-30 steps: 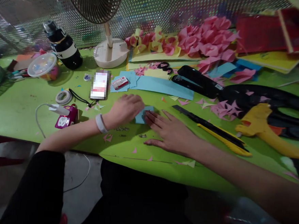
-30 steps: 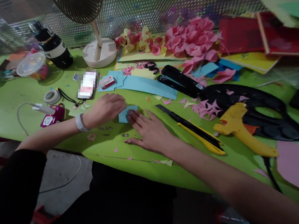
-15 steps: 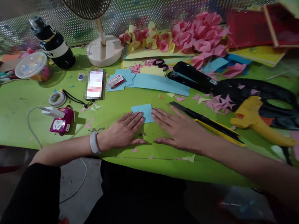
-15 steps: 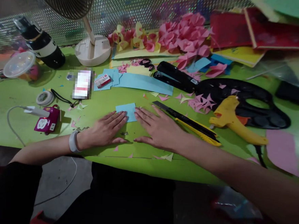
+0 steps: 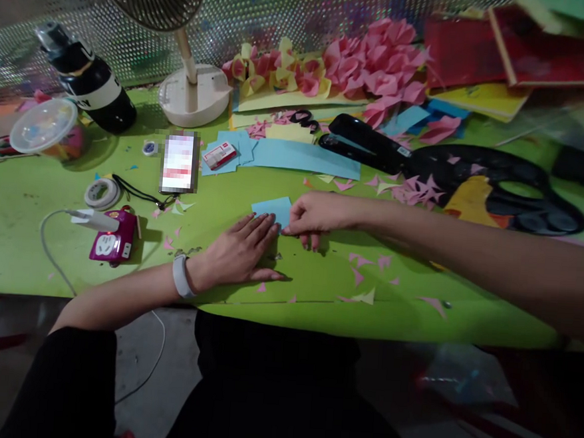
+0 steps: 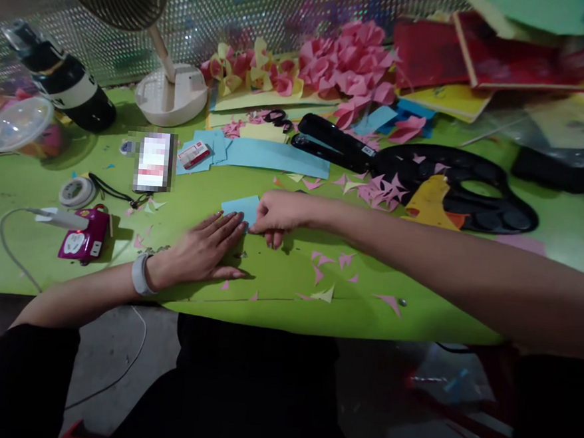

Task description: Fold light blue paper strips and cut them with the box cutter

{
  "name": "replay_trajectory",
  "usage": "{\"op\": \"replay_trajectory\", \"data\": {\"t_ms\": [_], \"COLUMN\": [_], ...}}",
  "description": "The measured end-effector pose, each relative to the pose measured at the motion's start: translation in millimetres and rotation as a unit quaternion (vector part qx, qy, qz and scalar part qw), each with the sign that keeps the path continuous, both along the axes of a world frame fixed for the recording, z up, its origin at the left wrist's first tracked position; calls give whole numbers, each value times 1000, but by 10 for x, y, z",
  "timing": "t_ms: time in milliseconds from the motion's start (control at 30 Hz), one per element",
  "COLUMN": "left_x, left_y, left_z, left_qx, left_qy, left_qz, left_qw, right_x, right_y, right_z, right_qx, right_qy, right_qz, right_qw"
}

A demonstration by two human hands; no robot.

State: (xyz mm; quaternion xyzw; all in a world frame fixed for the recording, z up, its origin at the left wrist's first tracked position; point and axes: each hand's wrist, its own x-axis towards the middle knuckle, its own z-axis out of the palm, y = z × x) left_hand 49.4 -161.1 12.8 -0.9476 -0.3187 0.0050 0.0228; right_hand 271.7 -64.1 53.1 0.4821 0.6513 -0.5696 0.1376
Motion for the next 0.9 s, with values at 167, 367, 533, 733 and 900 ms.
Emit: {"op": "replay_trajectory", "data": {"t_ms": [167,367,533,733,900], "left_x": [-11,-12,-48,-45,193], "left_y": [11,16,37,208,503], "left_z": [-5,27,73,439,560], "left_qx": [-3,10,-5,-118,-458], "left_qy": [-4,8,9,-129,-129], "left_qz": [1,-5,-4,116,260], "left_qw": [1000,1000,1000,978,840], "right_x": [194,333,183,163,178], "right_y": [53,83,61,92,68], "right_z": [-14,74,30,-50,-44], "right_qx": [-2,26,20,15,10], "right_qy": [-14,-13,-17,-30,-17], "right_qz": [-2,-23,8,27,17], "right_qw": [1000,999,1000,999,1000]}}
